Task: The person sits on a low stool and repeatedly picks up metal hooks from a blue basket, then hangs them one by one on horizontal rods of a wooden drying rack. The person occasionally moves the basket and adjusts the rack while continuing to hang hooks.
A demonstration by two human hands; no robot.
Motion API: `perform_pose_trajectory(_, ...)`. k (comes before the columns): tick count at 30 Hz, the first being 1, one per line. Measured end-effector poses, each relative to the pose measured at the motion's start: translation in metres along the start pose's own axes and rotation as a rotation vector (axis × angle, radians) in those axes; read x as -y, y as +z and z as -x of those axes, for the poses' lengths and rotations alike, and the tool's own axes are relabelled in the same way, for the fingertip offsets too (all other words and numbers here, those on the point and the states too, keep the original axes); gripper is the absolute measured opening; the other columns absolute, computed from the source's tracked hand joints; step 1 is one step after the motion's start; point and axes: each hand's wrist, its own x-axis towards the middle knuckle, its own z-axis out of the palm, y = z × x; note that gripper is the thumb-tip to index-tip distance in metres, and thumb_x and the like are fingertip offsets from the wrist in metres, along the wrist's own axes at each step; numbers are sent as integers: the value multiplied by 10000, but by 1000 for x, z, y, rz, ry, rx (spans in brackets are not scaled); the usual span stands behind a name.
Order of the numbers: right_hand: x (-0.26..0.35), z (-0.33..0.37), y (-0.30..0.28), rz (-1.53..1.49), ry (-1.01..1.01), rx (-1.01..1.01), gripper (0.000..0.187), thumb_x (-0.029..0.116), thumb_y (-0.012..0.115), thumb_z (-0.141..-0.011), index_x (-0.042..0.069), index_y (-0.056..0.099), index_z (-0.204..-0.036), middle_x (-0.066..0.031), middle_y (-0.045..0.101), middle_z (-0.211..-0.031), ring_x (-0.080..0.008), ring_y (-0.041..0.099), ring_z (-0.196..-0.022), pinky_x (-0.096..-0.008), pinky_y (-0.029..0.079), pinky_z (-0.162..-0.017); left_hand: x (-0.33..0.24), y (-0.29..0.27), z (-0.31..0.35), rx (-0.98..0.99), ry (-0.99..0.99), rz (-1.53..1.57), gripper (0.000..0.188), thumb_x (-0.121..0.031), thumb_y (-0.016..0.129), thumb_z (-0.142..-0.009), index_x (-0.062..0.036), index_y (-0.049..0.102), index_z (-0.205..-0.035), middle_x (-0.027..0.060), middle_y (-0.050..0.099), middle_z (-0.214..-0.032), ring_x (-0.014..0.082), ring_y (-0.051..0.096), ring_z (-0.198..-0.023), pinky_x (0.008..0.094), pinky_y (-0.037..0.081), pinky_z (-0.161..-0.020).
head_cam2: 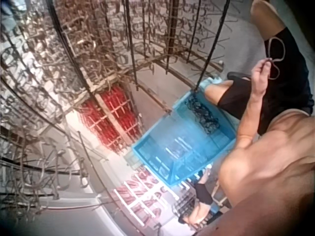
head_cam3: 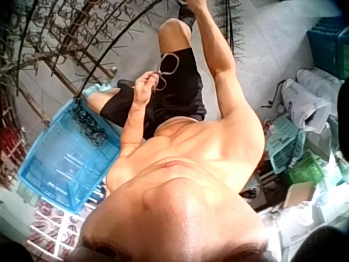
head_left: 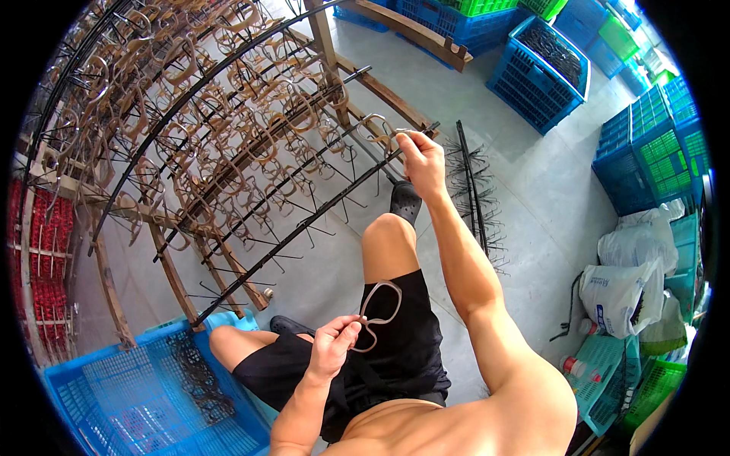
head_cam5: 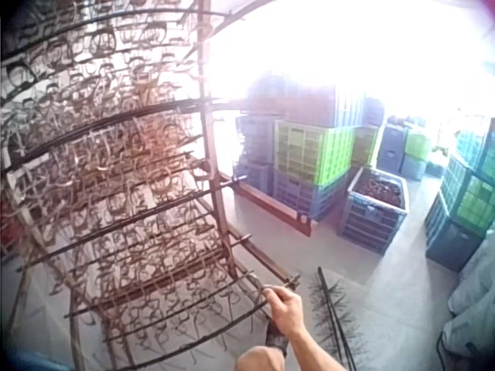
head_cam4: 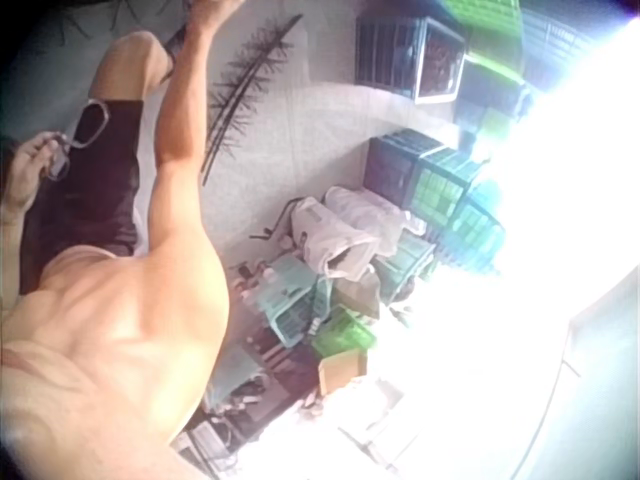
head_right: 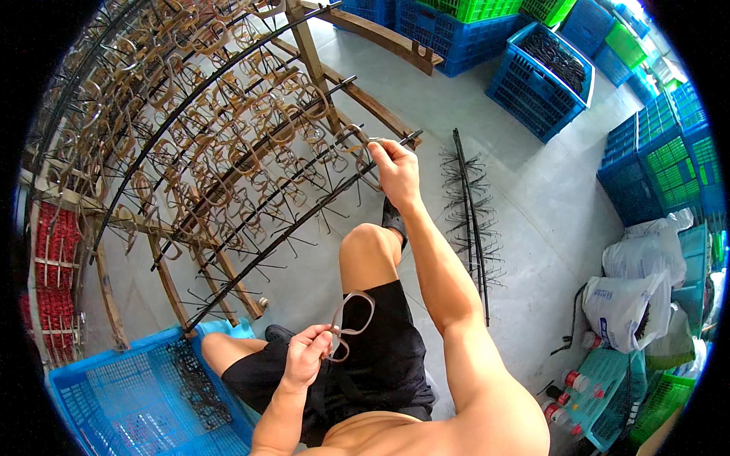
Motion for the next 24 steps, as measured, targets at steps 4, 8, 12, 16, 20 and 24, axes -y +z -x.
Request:
perform_pose_trajectory(4, -1, 0, 6, 105, -71, -36, 188, 183, 614, -872, 7, 648, -931, 68, 481, -613, -4, 358, -503, -187, 278, -431, 1, 0, 0, 6, 20, -21, 228, -172, 595, -897, 17, 625, -1021, -15, 556, -688, 41, 444, -576, 172, 335, -529)
perform_pose_trajectory(8, 1, -4, -1, 48, -58, -40, 175, 176, 614, -876, 11, 632, -932, 68, 441, -556, -13, 361, -418, -194, 272, -366, 1, -2, 2, -1, 18, -30, 237, -179, 590, -900, 20, 625, -1026, -16, 549, -676, 40, 441, -577, 174, 335, -529)
perform_pose_trajectory(12, 6, 1, 0, 3, -2, -6, 187, 184, 613, -874, 7, 652, -922, 75, 466, -580, -3, 357, -459, -184, 273, -403, 3, -5, 6, 0, 14, -40, 242, -185, 592, -899, 18, 627, -1026, -24, 544, -676, 37, 435, -578, 173, 334, -534)
perform_pose_trajectory(16, -3, 0, 1, -32, -29, -10, 190, 177, 613, -874, 1, 651, -935, 73, 483, -595, -2, 350, -462, -181, 259, -406, 4, -2, 2, 6, 4, -27, 244, -189, 595, -898, 18, 627, -1023, -30, 543, -679, 35, 430, -578, 171, 332, -537)
perform_pose_trajectory(20, 2, -2, 1, -35, -11, -43, 192, 175, 612, -870, -4, 645, -929, 63, 495, -613, -9, 355, -460, -189, 269, -404, 3, 0, 0, 9, 12, -13, 243, -190, 598, -896, 16, 626, -1024, -27, 545, -684, 36, 433, -584, 172, 330, -536)
perform_pose_trajectory(24, 5, -8, 0, 66, -19, -65, 212, 211, 597, -874, 11, 643, -927, 45, 503, -630, -23, 374, -470, -205, 297, -408, 3, -4, 4, 7, 23, -21, 230, -171, 600, -892, 17, 624, -1023, -24, 550, -699, 38, 436, -590, 178, 335, -539)
